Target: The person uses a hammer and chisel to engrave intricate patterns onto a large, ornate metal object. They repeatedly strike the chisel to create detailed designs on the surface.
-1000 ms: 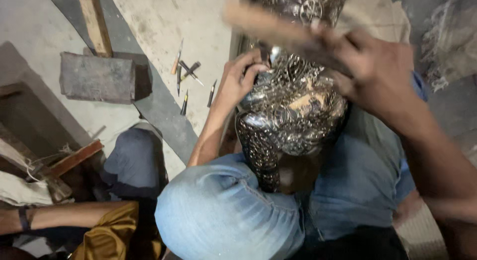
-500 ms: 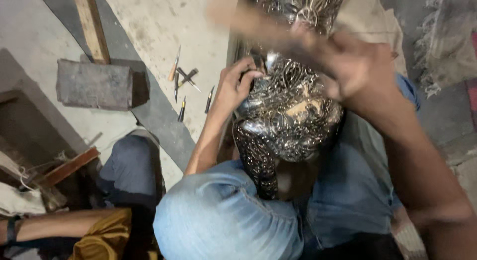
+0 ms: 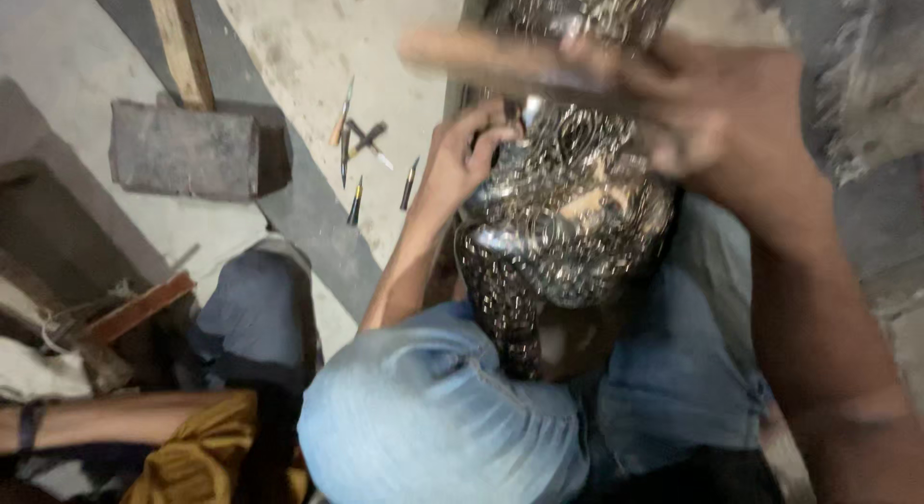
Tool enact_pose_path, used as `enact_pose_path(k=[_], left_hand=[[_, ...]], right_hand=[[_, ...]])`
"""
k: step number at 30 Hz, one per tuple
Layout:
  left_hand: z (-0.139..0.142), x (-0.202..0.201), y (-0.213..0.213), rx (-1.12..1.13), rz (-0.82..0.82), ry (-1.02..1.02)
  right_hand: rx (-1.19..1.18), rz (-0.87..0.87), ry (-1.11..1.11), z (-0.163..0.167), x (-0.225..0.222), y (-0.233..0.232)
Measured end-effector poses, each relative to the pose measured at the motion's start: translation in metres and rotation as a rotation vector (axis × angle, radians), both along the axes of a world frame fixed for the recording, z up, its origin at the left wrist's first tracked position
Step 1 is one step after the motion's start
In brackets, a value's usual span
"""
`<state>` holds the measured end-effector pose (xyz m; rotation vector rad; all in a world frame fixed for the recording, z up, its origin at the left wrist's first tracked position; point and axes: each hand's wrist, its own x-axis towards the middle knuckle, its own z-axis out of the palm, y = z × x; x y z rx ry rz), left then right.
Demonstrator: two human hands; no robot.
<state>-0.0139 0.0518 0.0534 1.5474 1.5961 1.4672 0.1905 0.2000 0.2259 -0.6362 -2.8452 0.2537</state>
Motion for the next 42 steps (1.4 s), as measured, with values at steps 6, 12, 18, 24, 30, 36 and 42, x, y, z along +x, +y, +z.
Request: enact_pose_path(k=[6,12,18,24,30,36,42], left_hand=[[-0.003,-0.002,-0.001,-0.205,-0.003,-0.176],[0.003,-0.002,-0.002,-0.156,0.0,-0.142],[0.003,0.001,0.001,-0.256,-0.058,-0.418],[0.005,0.001,0.002,-0.268,-0.026,-0.317],[0.005,-0.003,0.0,-0.213,-0.052,-0.235],[0.004,0.0,0.0,-0.312,0.014,-0.283],[0.012,-0.002,0.003,-0.226,-0.061,-0.298]], right_hand=[[0.076,0.051,-0.035,-0.008,0.0,0.001],[0.177,0.097,-0.049,-0.004,0.003,0.002],[0.041,-0.09,-0.096,-0.002,0.004,-0.002],[-0.191,-0.009,0.269,-0.005,0.006,-0.001],[-0.174,0.006,0.285,0.002,-0.001,-0.002],[-0.078,-0.008,0.156,-0.008,-0.003,0.002],[-0.201,0.073,0.31,-0.029,0.007,0.0]])
